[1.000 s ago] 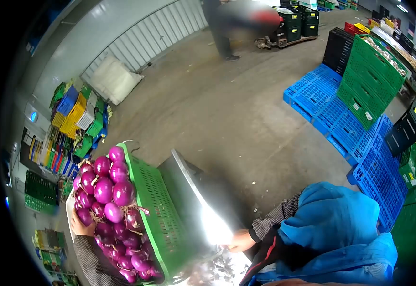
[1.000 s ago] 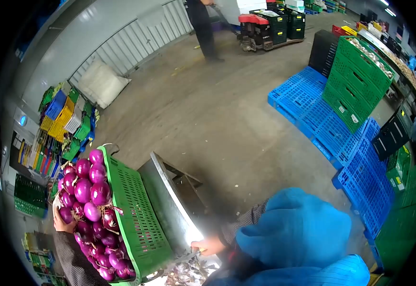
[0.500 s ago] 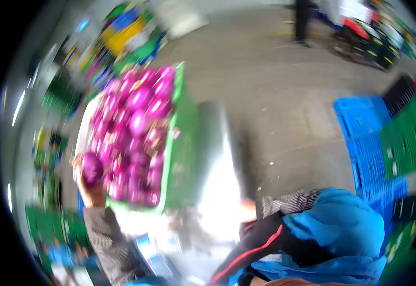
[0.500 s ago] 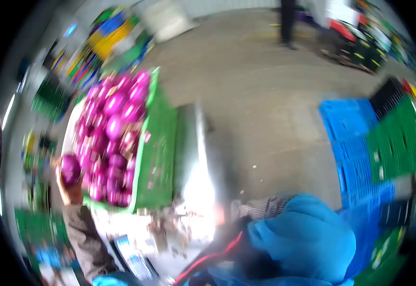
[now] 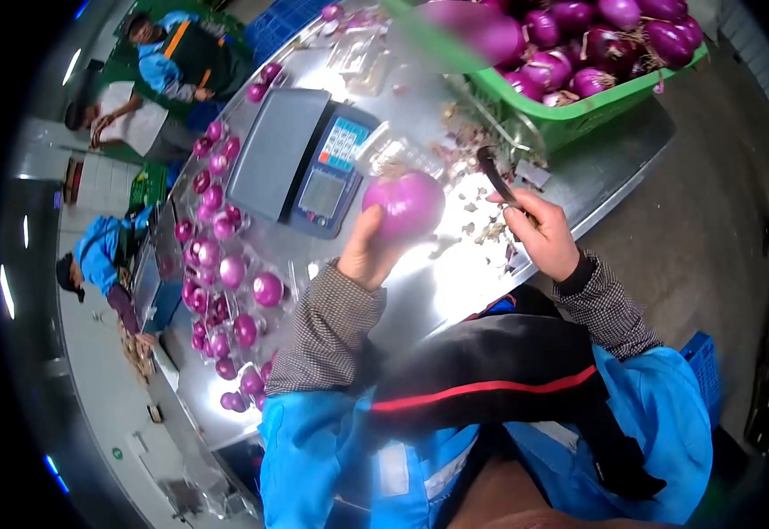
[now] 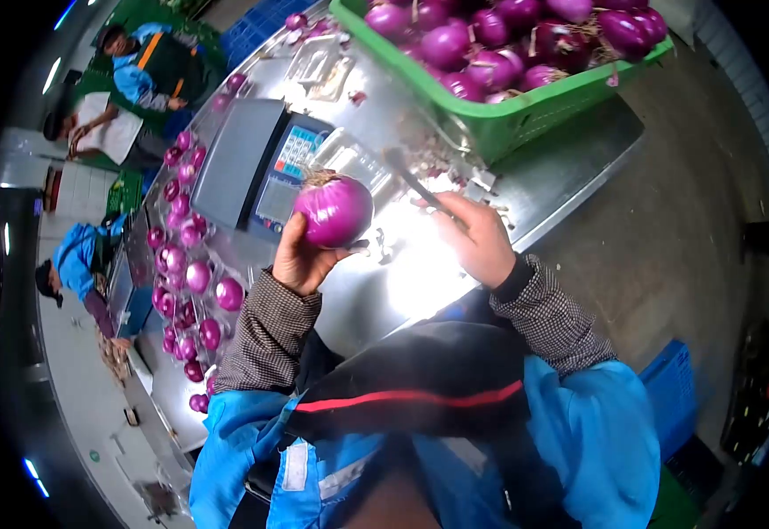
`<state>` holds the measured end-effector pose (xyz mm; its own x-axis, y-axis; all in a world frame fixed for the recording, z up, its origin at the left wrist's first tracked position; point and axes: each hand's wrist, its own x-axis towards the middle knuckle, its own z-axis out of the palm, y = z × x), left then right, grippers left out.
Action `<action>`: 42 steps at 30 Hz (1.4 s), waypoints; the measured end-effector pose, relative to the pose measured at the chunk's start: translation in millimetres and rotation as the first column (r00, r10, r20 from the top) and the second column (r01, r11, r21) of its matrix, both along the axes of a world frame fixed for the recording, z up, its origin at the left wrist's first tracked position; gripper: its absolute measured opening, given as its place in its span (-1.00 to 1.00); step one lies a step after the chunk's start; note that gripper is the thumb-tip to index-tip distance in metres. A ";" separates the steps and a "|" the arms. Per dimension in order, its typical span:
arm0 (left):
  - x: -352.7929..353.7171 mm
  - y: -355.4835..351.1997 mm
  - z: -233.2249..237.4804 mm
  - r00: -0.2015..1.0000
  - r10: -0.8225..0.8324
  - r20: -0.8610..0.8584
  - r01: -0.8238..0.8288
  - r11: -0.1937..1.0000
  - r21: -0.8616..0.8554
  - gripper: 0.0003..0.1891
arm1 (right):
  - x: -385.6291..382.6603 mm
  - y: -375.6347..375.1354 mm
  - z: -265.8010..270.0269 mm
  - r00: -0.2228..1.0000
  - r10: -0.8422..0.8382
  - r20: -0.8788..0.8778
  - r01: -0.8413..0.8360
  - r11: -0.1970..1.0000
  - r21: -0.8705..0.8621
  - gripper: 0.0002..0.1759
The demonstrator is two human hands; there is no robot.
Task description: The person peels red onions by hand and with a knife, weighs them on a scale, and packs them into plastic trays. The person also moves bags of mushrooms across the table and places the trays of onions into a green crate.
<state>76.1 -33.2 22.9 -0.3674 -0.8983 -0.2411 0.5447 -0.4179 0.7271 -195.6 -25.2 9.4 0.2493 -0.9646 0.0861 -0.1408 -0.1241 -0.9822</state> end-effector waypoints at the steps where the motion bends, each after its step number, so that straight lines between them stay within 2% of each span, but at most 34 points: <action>1: 7.7 4.9 -10.4 0.999 -0.012 0.039 0.015 0.997 -0.074 -0.10 | 9.7 -1.3 -0.3 0.996 -0.002 -0.087 -0.011 0.987 -0.157 -0.69; 3: 16.4 18.4 -12.4 0.989 0.037 0.141 -0.017 0.990 -0.142 -0.11 | 27.9 -7.1 2.5 0.969 -0.053 -0.241 -0.064 0.891 -0.450 -0.65; 6: 19.8 35.7 -5.6 0.981 0.074 0.181 -0.050 0.989 -0.136 -0.11 | 42.3 -2.2 19.6 0.908 -0.027 -0.418 -0.129 0.932 -0.340 -0.58; 7: 19.3 39.2 -3.2 0.979 0.078 0.189 -0.054 0.990 -0.131 -0.11 | 45.8 -5.5 16.5 0.904 -0.060 -0.424 -0.132 0.902 -0.411 -0.56; 10: 28.2 49.2 -5.2 0.996 -0.026 0.091 0.029 0.999 -0.025 -0.08 | 44.9 -6.8 9.5 0.942 0.109 -0.317 -0.200 0.941 -0.272 -0.57; 11: 25.7 50.9 -8.8 0.991 0.026 0.129 -0.022 0.999 -0.027 -0.05 | 45.4 -8.5 5.4 0.957 0.133 -0.256 -0.218 0.914 -0.342 -0.63; 14: 26.3 51.7 -13.3 0.998 -0.028 0.059 0.025 0.998 0.053 -0.03 | 41.5 0.1 19.8 0.926 0.210 -0.314 -0.267 0.952 -0.151 -0.63; 16: 25.2 52.0 -17.2 0.998 -0.054 0.043 0.050 0.996 0.076 -0.03 | 42.7 3.7 19.1 0.928 0.095 -0.361 -0.218 0.922 -0.319 -0.74; 18: 25.0 51.3 -21.2 0.996 -0.090 0.027 0.087 0.992 0.087 -0.04 | 42.5 3.8 13.4 0.934 -0.011 -0.358 -0.191 0.830 -0.524 -0.81; 24: 9.6 48.8 -19.0 0.988 -0.145 0.057 0.144 0.989 0.016 -0.05 | 39.4 10.0 8.3 0.857 -0.100 -0.505 -0.278 0.736 -0.617 -0.77; 26: 8.6 46.7 -15.0 0.972 -0.229 0.051 0.229 0.973 0.009 -0.06 | 37.5 11.6 7.2 0.848 -0.113 -0.518 -0.281 0.733 -0.620 -0.75; 29: 3.0 51.4 -12.0 0.954 -0.244 0.173 0.254 0.966 -0.040 -0.07 | 34.6 9.1 -9.5 0.843 -0.081 -0.531 -0.318 0.722 -0.615 -0.74; 31: 1.6 57.2 -16.0 0.968 -0.153 0.199 0.160 0.987 -0.019 -0.08 | 31.7 3.2 -32.2 0.880 -0.144 -0.452 -0.247 0.675 -0.696 -0.71; 32: 9.5 61.1 -21.5 0.986 -0.148 0.080 0.147 0.989 0.021 -0.10 | 28.6 -0.2 -46.3 0.897 -0.172 -0.408 -0.210 0.646 -0.734 -0.69; 33: 17.4 65.1 -26.9 0.990 -0.136 -0.038 0.138 0.988 0.065 -0.12 | 16.9 -2.2 -64.4 0.799 -0.188 -0.571 -0.222 0.791 -0.570 -0.67; 34: 13.5 72.7 -17.1 0.999 -0.005 0.050 0.005 1.000 -0.003 -0.12 | 3.7 -4.9 -72.9 0.798 -0.234 -0.556 -0.131 0.833 -0.538 -0.66; 36: 7.3 70.4 3.9 0.993 -0.021 0.116 0.033 0.994 -0.105 -0.05 | -6.5 -1.2 -82.0 0.811 -0.322 -0.488 0.036 0.860 -0.508 -0.70; 37: 9.3 71.0 11.3 0.977 -0.011 0.213 0.021 0.999 -0.041 -0.01 | -5.5 4.4 -79.9 0.823 -0.292 -0.487 0.034 0.882 -0.471 -0.68; 38: 7.4 62.5 4.5 0.958 -0.006 0.288 0.037 0.994 -0.104 -0.02 | 0.9 15.0 -79.4 0.867 -0.237 -0.438 0.043 0.912 -0.409 -0.66; 40: 0.0 52.8 -10.7 0.943 0.058 0.327 -0.020 0.993 -0.117 0.00 | 17.5 12.8 -59.3 0.931 -0.171 -0.322 0.060 0.943 -0.328 -0.61; 41: -3.2 55.7 -4.2 0.940 -0.023 0.340 0.030 0.999 -0.016 -0.02 | 20.6 16.6 -26.2 0.959 -0.006 -0.283 -0.009 0.999 -0.052 -0.48; 42: -4.9 52.0 -8.0 0.950 -0.049 0.309 0.029 0.997 0.069 -0.03 | 22.7 15.7 -14.8 0.971 0.066 -0.230 -0.073 0.997 -0.021 -0.44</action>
